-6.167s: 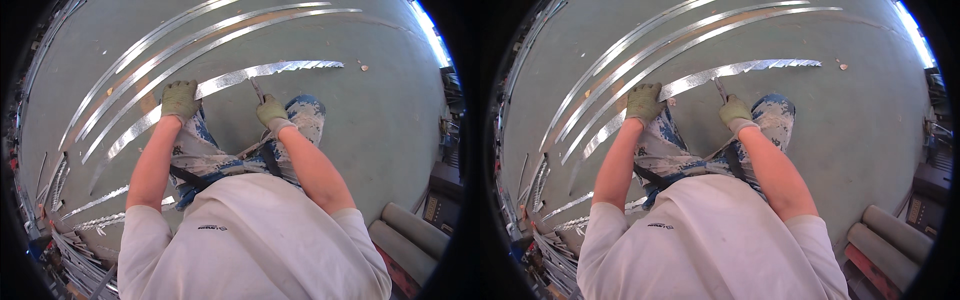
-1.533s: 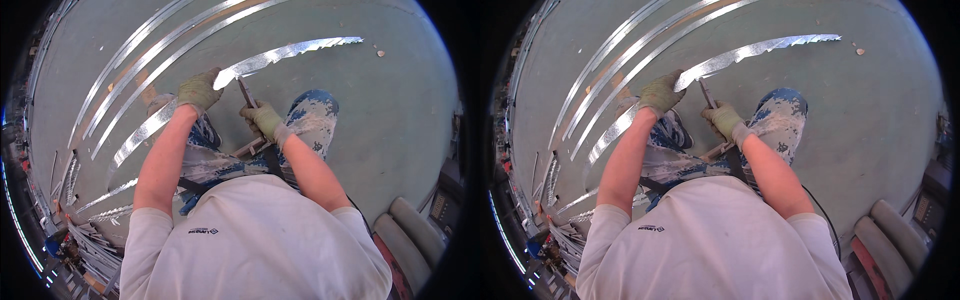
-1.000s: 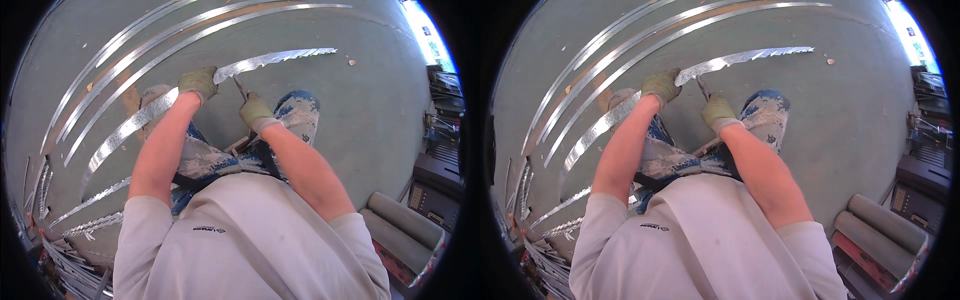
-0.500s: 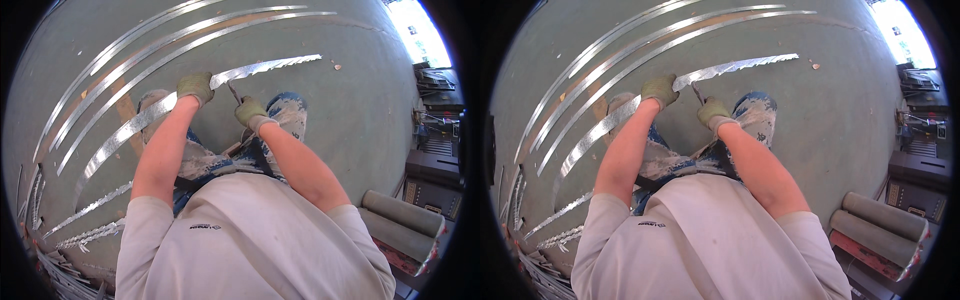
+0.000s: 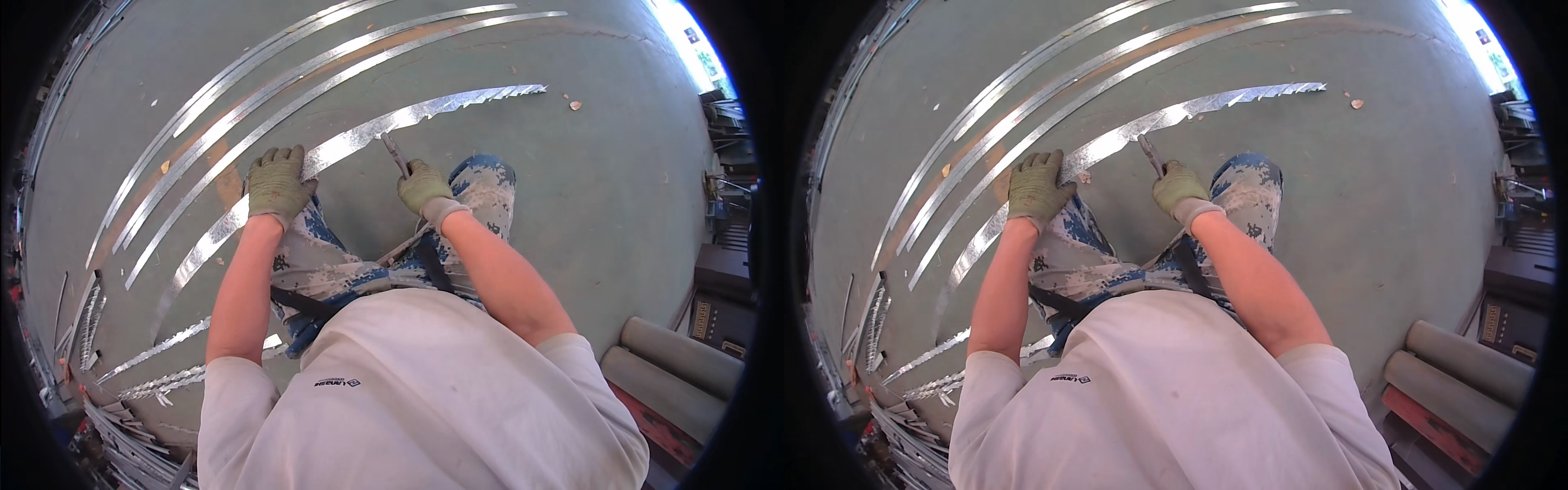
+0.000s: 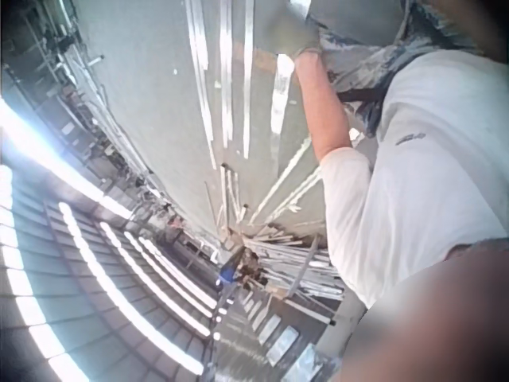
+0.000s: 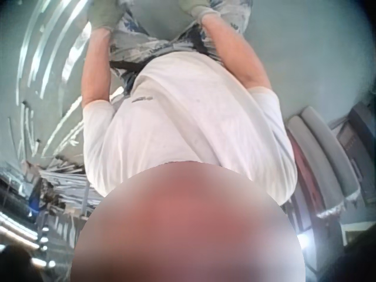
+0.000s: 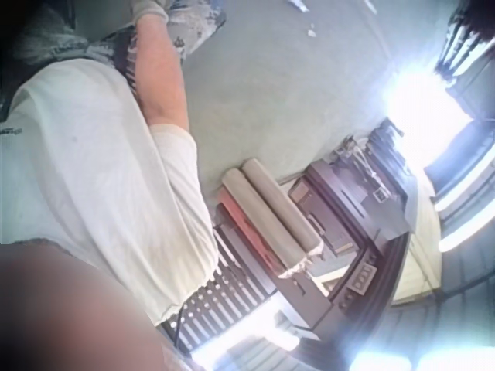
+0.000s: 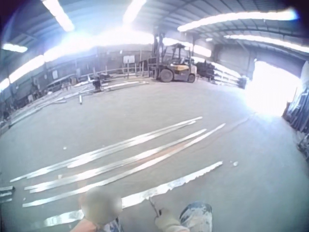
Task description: The person uses tin snips to cut a long metal strip into shorter segments. The person holds the strip with one hand and repeatedly snips it into pieces that fall onto the floor.
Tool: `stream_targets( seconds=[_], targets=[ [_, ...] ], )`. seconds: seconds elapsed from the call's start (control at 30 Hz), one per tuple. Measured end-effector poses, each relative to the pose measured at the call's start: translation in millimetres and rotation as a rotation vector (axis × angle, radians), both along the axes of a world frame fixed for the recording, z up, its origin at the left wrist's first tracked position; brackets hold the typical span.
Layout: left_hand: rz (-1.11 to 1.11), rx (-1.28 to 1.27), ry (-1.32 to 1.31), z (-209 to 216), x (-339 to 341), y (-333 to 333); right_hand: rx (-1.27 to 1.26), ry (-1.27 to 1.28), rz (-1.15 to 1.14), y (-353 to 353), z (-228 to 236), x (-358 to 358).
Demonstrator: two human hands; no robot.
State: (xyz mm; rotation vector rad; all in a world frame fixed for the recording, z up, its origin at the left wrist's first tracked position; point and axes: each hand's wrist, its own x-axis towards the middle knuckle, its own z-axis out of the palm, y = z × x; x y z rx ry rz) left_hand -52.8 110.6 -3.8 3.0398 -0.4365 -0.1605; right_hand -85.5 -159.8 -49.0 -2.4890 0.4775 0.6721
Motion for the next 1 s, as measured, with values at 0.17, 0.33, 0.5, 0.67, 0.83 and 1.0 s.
stream_targets(
  seconds=[0.17,0.33,0.5,0.67,0.83,1.0],
  targets=[
    [-0.015,0.017,0.011,-4,10,8,0.046,-0.062,0.009,-7,11,2],
    [-0.015,-0.117,0.031,8,36,-20,0.062,-0.147,-0.023,-46,17,19],
    [-0.069,-0.117,0.106,1,54,-72,0.006,-0.085,-0.064,-86,5,36],
    [-0.023,-0.030,0.159,-18,53,-76,-0.036,0.003,-0.047,-89,-28,46],
    [0.053,0.010,0.205,-17,41,-53,0.289,0.140,-0.127,-88,-40,35],
    [0.090,-0.005,0.254,-19,43,-53,0.717,0.251,-0.241,-60,-39,-1]
  ],
)
